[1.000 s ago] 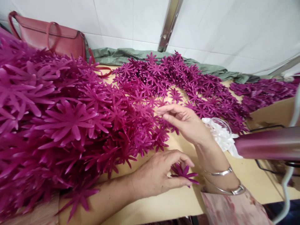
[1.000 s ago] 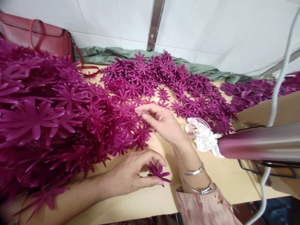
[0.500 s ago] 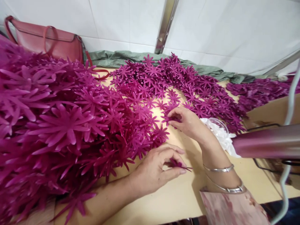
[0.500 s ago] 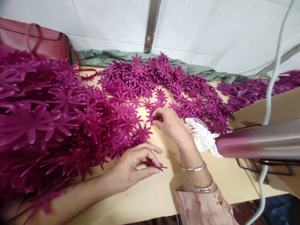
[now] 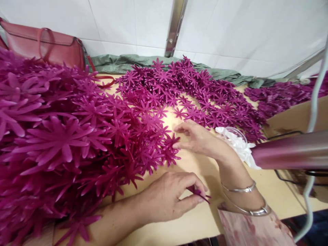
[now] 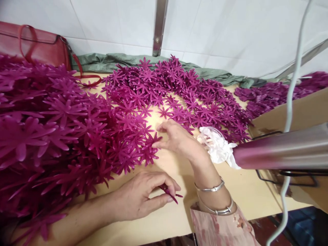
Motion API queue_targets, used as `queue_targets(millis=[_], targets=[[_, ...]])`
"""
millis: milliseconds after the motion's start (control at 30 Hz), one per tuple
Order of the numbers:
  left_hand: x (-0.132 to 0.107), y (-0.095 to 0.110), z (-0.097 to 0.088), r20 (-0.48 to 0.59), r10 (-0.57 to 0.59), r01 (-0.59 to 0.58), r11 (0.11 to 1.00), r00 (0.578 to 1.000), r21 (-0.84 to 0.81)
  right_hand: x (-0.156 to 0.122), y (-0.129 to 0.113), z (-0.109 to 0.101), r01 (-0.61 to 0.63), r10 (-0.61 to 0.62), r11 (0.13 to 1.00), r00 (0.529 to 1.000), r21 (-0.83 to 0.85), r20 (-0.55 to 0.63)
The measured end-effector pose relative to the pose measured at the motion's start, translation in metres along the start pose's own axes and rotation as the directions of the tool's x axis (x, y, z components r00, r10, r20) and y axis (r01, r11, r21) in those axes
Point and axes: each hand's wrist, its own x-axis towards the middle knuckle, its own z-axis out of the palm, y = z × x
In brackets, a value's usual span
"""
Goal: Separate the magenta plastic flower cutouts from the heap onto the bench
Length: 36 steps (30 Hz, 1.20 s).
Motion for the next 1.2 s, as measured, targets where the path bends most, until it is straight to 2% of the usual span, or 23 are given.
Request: queue_targets(millis=[67,167,267,433,500,600,767,867,900,1033,1100,1200], targets=[[0.001,-0.001,0.001,-0.014,0.000,0.000,1.000,1.000,-0.010,-0.001,-0.004,0.003,0.043,-0.044,0.999,0.997,0.024,0.067],[0.001,-0.002,0.001,-0.038,-0.005,0.004,1.000,0.999,-0.025,0.001,-0.008,0.001,0.017,-0.053,0.966,0.990,0.260,0.132],[0.001,-0.001,0.000,-0.043,-0.019,0.017,0.999,0.999,-0.036,0.003,-0.012,-0.005,-0.047,0.005,0.873,0.996,0.485,0.088],[0.001,-0.001,0.000,-0.047,-0.041,0.039,0.998,0.998,-0.042,0.005,-0.011,-0.008,-0.122,0.128,0.782,0.991,0.611,0.033],[0.001,-0.002,0.000,-0.047,-0.036,0.035,0.999,0.998,-0.036,0.005,-0.008,-0.006,-0.135,0.167,0.784,0.986,0.606,0.004],[0.001,-0.002,0.001,-0.049,-0.031,0.030,0.999,0.998,-0.030,0.004,-0.010,-0.005,-0.163,0.219,0.839,0.975,0.519,-0.048],[0.002,-0.001,0.000,-0.043,-0.026,0.025,0.999,0.999,-0.026,-0.001,-0.025,-0.008,-0.100,0.099,0.890,0.995,0.445,0.024],[0.002,-0.001,0.000,-0.045,-0.022,0.022,1.000,0.999,-0.019,-0.002,-0.024,-0.008,-0.059,0.089,0.949,0.993,0.308,-0.083],[0.001,-0.001,0.000,-0.039,-0.022,0.021,1.000,0.999,-0.016,-0.003,-0.021,-0.007,-0.081,0.102,0.965,0.992,0.249,-0.074],[0.001,-0.002,0.000,-0.018,-0.031,0.030,1.000,0.999,-0.005,-0.004,-0.013,0.002,-0.169,0.146,0.979,0.972,0.114,0.187],[0.001,-0.002,-0.001,-0.019,-0.038,0.038,0.999,0.999,-0.004,-0.005,-0.015,0.005,-0.152,0.111,0.975,0.965,0.163,0.240],[0.001,-0.001,-0.002,-0.015,-0.046,0.046,0.999,0.999,-0.005,-0.005,-0.022,0.001,-0.157,0.073,0.929,0.965,0.334,0.251]])
